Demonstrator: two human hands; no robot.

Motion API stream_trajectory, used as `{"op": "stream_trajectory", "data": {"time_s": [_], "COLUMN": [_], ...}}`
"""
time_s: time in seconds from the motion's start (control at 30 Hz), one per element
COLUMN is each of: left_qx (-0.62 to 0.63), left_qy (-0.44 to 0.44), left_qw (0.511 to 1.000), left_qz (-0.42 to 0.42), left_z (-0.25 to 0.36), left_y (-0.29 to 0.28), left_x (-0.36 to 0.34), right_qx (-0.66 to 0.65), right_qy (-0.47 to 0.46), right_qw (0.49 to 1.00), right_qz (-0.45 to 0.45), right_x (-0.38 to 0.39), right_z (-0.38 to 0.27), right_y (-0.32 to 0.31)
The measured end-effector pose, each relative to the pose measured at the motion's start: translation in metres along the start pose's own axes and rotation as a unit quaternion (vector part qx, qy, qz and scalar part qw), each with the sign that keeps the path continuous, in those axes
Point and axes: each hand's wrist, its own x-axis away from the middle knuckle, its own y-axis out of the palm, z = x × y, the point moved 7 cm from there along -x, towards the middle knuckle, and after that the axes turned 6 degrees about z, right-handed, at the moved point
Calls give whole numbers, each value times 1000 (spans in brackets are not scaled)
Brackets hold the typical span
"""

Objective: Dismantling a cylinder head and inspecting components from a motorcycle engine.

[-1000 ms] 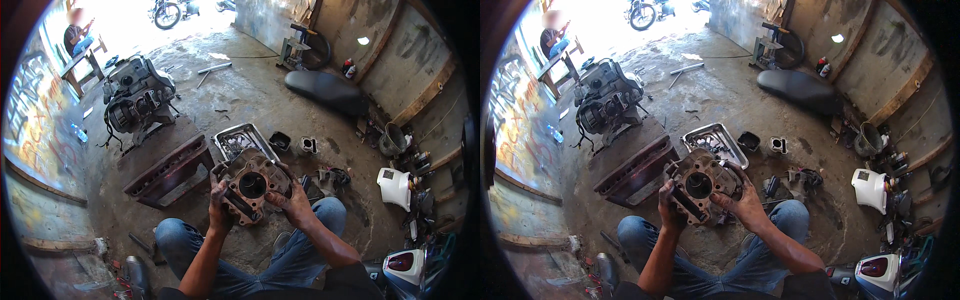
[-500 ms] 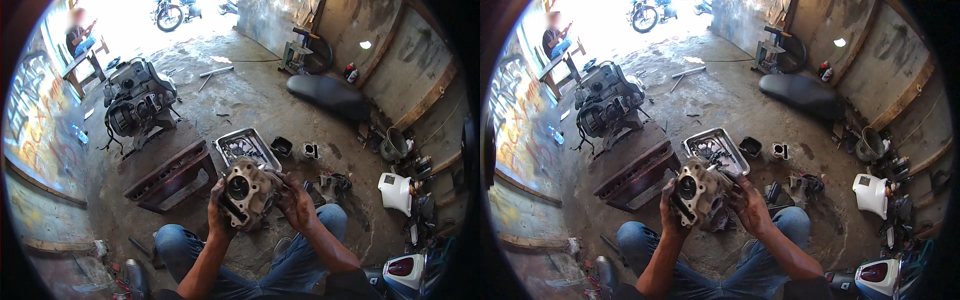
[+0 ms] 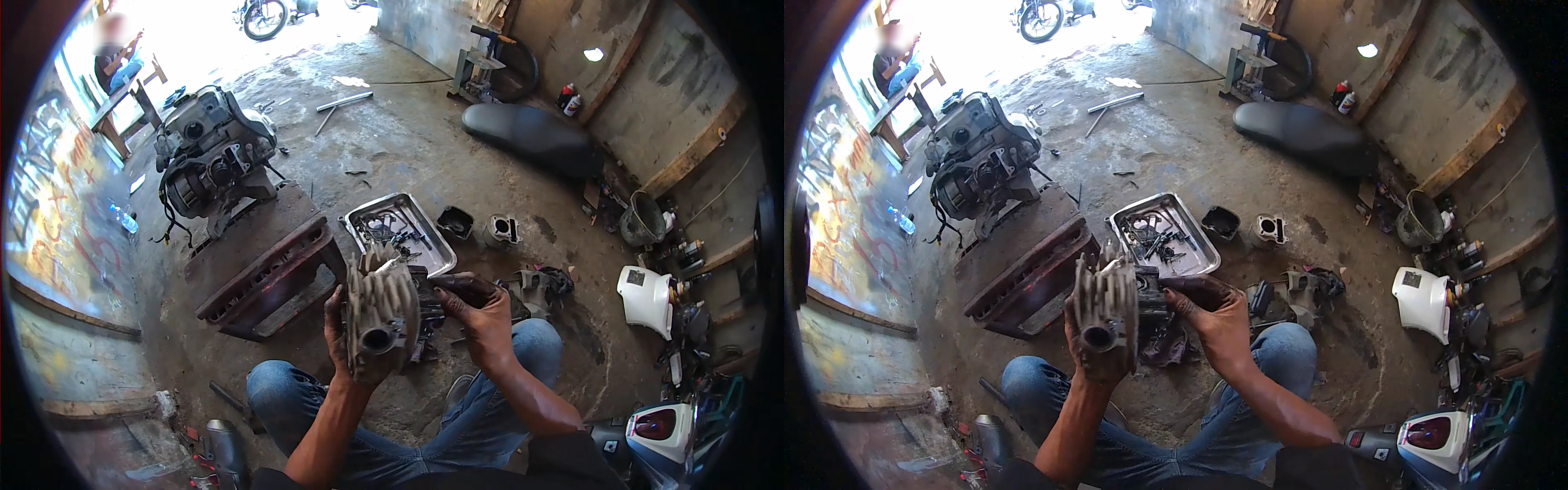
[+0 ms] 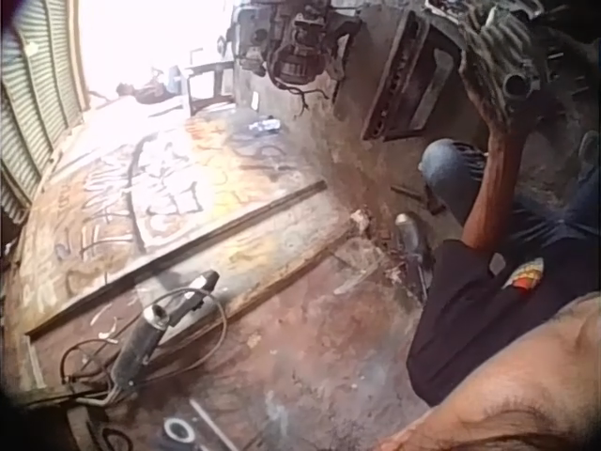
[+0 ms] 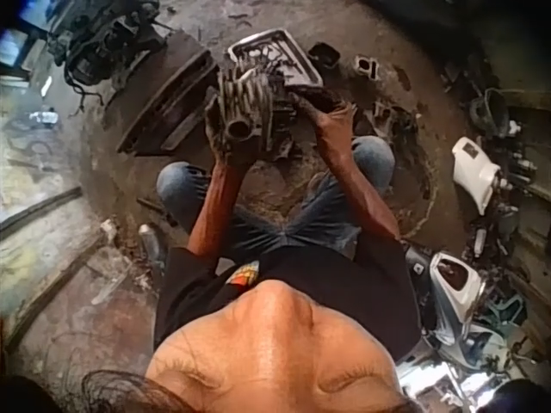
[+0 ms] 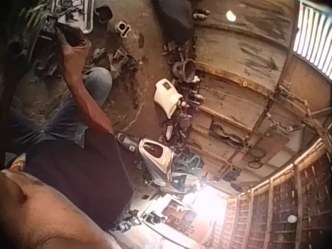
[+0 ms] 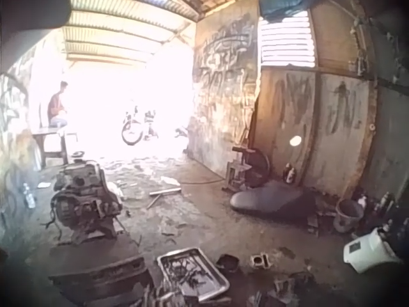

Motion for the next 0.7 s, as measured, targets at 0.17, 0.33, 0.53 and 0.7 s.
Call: {"op": "stream_trajectory", "data": {"time_s": [0.17,0.33,0.53,0.7], "left_qx": [-251,-537,-766,-139], "left_qy": [60,131,191,-95], "left_qw": [966,833,611,984], "left_qz": [-12,-34,-55,-62], "left_z": [-5,-10,-16,-40], "left_y": [-28,-45,-47,-41], "left_x": [0,4,8,7], "right_qx": [23,7,44,42], "right_qy": [-41,-104,-118,-170], "right_qw": [999,994,992,984], "right_qz": [10,11,17,14], "right_x": [10,14,15,13], "right_z": [-16,-23,-27,-30], "right_y": [0,-4,-7,-9]}}
